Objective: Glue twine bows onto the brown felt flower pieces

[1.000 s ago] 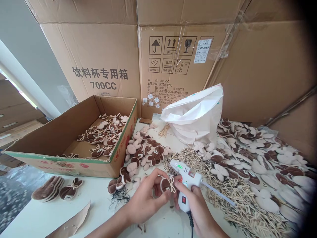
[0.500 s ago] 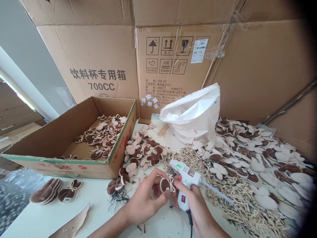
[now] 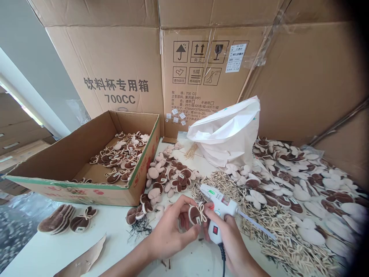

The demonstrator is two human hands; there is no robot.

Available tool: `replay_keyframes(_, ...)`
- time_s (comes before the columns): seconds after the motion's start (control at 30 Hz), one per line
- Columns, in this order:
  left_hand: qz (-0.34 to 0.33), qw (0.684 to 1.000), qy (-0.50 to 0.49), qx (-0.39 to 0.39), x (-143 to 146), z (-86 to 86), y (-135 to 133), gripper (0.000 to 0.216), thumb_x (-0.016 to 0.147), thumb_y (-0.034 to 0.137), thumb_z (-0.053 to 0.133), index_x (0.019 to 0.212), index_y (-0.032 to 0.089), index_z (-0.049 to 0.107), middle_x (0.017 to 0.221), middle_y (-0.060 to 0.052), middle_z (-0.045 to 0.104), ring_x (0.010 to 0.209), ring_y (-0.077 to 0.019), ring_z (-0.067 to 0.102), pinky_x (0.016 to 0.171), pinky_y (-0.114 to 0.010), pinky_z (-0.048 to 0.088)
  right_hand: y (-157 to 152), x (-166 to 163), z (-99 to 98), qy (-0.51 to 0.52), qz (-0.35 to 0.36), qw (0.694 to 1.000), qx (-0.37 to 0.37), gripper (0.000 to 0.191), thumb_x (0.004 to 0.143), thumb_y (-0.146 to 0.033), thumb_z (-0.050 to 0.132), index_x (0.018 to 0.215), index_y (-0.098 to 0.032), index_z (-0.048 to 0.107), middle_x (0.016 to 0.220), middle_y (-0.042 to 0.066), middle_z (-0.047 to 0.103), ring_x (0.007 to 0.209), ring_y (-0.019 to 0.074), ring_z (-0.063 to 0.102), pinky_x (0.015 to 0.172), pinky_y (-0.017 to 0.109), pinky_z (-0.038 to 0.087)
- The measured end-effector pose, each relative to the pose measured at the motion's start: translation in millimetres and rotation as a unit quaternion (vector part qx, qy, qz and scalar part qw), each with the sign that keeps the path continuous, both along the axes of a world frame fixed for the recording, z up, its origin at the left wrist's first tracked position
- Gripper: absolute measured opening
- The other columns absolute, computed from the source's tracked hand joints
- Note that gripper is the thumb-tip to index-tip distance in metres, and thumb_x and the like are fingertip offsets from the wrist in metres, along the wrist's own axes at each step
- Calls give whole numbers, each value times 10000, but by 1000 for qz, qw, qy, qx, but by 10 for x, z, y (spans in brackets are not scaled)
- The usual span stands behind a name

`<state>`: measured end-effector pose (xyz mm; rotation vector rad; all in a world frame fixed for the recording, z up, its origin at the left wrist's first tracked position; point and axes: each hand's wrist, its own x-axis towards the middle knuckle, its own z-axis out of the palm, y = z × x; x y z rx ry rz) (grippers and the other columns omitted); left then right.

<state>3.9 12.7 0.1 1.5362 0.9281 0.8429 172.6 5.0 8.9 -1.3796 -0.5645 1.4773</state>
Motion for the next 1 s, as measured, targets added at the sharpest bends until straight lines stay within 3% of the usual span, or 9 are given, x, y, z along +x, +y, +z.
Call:
replay_keyframes(0.17,19,1000,17,0,11,-26,11,277,932,175,660,1159,227,510,879,-11,756,791,-182,616,738,-308,430,2,8,-29,-7,6,1000,15,280,735,-410,843,845,-214,678,519,-35,607,424,131,521,436,239,396)
replay_keyframes(0.3,1,999,-24,-24,3,-31,19,209,990,259,625,1163,221,515,904,-31,756,859,-198,656,747,-309,433,19,32,-85,-10,23,999,23,294,756,-422,837,869,-214,662,533,-38,621,418,130,532,430,233,388)
replay_keyframes(0.5,11,997,-57,-56,-16,-64,29,223,1057,395,522,1179,209,546,893,-32,703,824,-175,586,710,-289,427,26,63,-128,12,48,998,30,346,775,-456,842,911,-204,647,544,-39,635,418,123,533,452,238,425)
replay_keyframes(0.77,27,995,-71,-63,-14,-44,33,282,1051,448,524,1151,192,588,840,-8,597,767,-151,503,705,-273,418,31,81,-180,28,73,996,38,381,766,-481,852,903,-200,635,548,-41,643,412,131,539,438,251,451)
replay_keyframes(1.0,36,997,-51,-43,-18,-18,36,258,1024,432,583,1140,202,578,880,-20,642,806,-167,530,733,-283,408,33,81,-166,21,64,997,31,358,749,-457,869,869,-192,660,542,-36,640,414,132,536,435,254,454)
